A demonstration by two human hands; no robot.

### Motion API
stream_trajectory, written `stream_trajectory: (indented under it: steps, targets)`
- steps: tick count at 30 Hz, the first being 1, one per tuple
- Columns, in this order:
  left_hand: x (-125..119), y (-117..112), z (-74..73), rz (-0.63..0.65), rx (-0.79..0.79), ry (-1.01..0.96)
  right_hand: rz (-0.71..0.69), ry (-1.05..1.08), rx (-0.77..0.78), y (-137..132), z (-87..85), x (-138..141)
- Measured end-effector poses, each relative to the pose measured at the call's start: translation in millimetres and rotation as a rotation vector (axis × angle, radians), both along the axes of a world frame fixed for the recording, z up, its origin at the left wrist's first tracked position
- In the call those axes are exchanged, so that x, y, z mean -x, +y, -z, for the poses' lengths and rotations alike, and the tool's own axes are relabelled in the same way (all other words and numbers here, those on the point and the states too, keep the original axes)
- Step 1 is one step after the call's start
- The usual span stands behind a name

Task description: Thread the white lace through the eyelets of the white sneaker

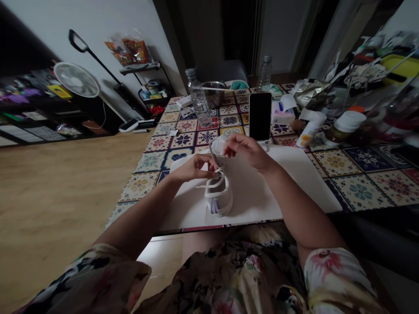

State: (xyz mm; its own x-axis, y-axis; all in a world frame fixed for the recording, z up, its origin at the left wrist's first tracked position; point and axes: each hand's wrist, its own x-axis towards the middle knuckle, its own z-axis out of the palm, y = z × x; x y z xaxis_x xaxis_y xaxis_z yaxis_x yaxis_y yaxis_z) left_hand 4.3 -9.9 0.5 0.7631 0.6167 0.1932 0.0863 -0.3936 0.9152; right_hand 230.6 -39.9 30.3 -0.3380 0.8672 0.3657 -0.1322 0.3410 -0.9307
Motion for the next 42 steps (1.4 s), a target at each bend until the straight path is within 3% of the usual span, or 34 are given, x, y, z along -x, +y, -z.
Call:
stream_trajectory:
  steps: [4,9,14,20,27,33,35,38,40,42]
  targets:
    - [-1.8,-0.9,0.5,0.039,0.096,-0.042,-0.139,-0.408,-0.112,6.1,5.5,-1.6]
    - [-2.6,-1.5,-0.1,0.079,0.221,-0.223,-0.281,-0.494,-0.238,9.4,10.4,-2.4]
    - [-3.0,-2.8,1.6,-0.06,0.363,-0.447,-0.343,-0.456,-0.255,8.0,9.3,-1.4]
    - [1.3,1.3,-3.5,-0.204,0.298,-0.647,-0.418,-0.264,-0.137,3.0,2.7,-6.0]
    - [14.2,7.5,-15.5,-0.401,0.243,-0.782,-0.203,0.038,-0.116,2.8,-0.3,-12.2]
    - [22.6,9.0,-9.4,-0.514,0.203,-0.716,-0.128,0.166,0.045,7.8,-1.8,-11.7]
    - [25.4,9.5,-7.4,-0.47,0.244,-0.726,-0.075,0.222,0.108,9.6,-0.6,-10.9]
    - [24.2,7.1,-7.5,-0.238,0.345,-0.674,0.029,0.223,0.163,10.6,4.4,-5.2]
    - [17.9,2.5,-8.4,-0.076,0.421,-0.532,0.079,0.158,0.169,9.1,9.1,2.1]
    - [8.2,-3.7,-8.5,0.003,0.478,-0.376,0.097,0.061,0.144,5.8,14.0,10.8]
